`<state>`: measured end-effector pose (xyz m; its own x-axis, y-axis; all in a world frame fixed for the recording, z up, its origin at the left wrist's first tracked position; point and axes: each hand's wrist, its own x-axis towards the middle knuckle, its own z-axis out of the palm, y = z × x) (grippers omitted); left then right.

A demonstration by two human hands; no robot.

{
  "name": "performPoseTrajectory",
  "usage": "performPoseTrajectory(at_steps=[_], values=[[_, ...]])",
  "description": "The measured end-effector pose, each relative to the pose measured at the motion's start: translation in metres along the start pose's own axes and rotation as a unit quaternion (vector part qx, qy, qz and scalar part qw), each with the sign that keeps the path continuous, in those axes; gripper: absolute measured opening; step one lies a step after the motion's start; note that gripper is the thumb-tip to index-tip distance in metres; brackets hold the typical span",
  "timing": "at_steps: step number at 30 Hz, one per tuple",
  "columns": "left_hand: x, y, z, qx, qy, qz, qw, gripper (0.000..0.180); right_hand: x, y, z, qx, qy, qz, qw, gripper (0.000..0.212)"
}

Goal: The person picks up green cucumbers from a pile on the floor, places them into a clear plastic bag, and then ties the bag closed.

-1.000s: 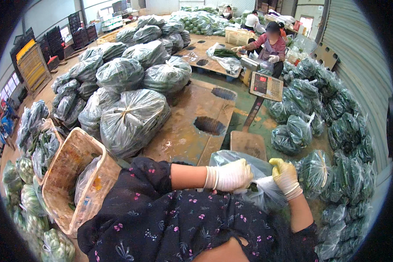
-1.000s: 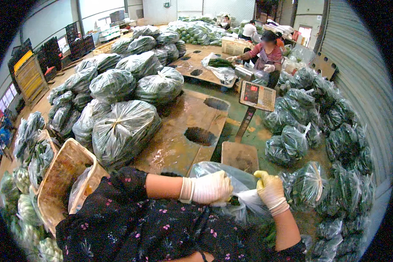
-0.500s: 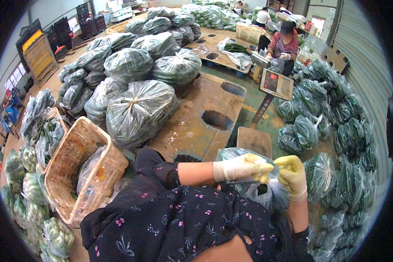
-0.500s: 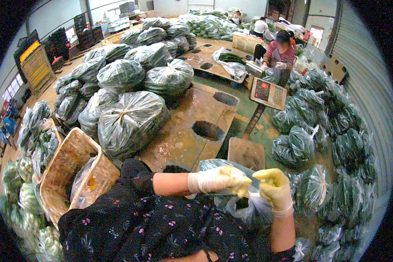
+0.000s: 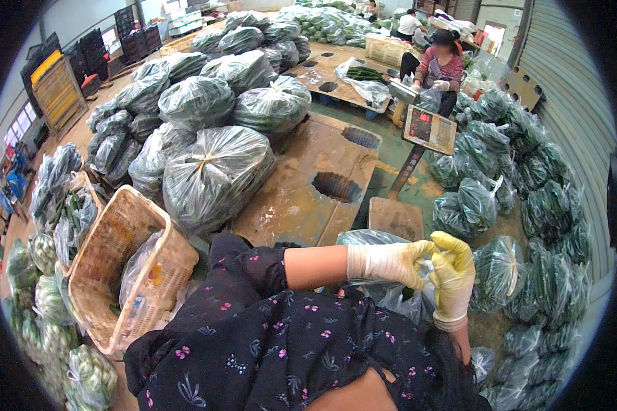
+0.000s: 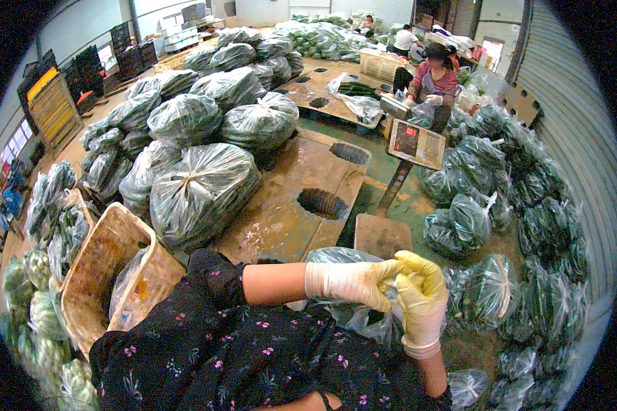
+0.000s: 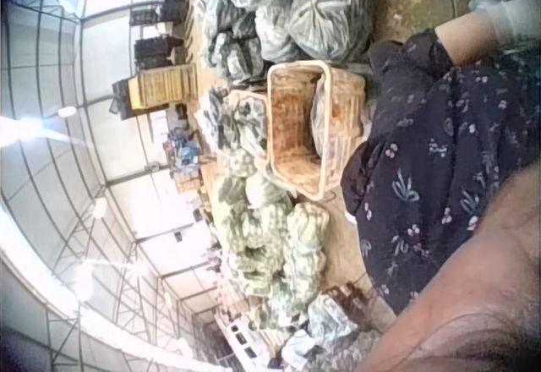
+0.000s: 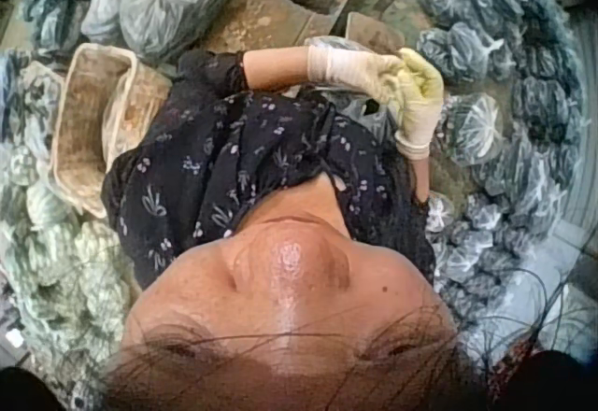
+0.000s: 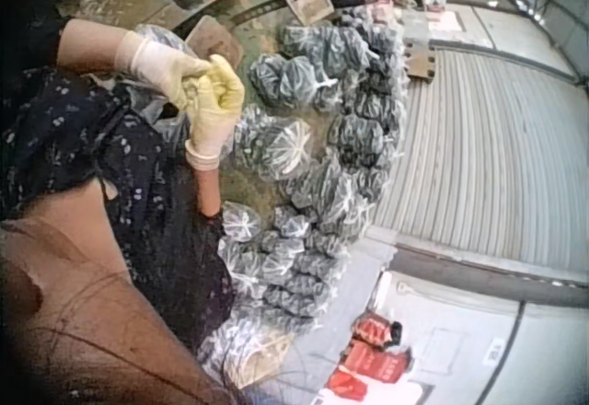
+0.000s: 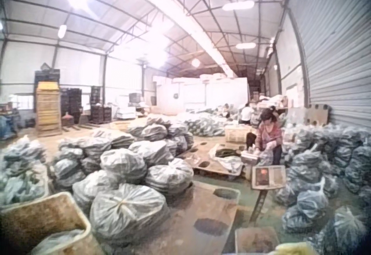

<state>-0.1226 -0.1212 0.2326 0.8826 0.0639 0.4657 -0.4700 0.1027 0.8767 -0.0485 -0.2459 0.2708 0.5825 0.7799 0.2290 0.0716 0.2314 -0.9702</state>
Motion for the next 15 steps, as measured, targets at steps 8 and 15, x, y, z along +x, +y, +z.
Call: performPoseTrajectory(at_steps=[8, 15], values=[[0.008, -0.018, 0.019, 0.458, -0.01, -0.049, 0.888, 0.011, -0.008, 0.026, -0.013, -0.066, -0.091, -0.146, 0.983, 0.064], [0.018, -0.086, -0.008, 0.781, -0.172, 0.293, 0.524, 0.008, 0.003, 0.01, -0.034, -0.227, -0.158, -0.155, 0.948, 0.046]])
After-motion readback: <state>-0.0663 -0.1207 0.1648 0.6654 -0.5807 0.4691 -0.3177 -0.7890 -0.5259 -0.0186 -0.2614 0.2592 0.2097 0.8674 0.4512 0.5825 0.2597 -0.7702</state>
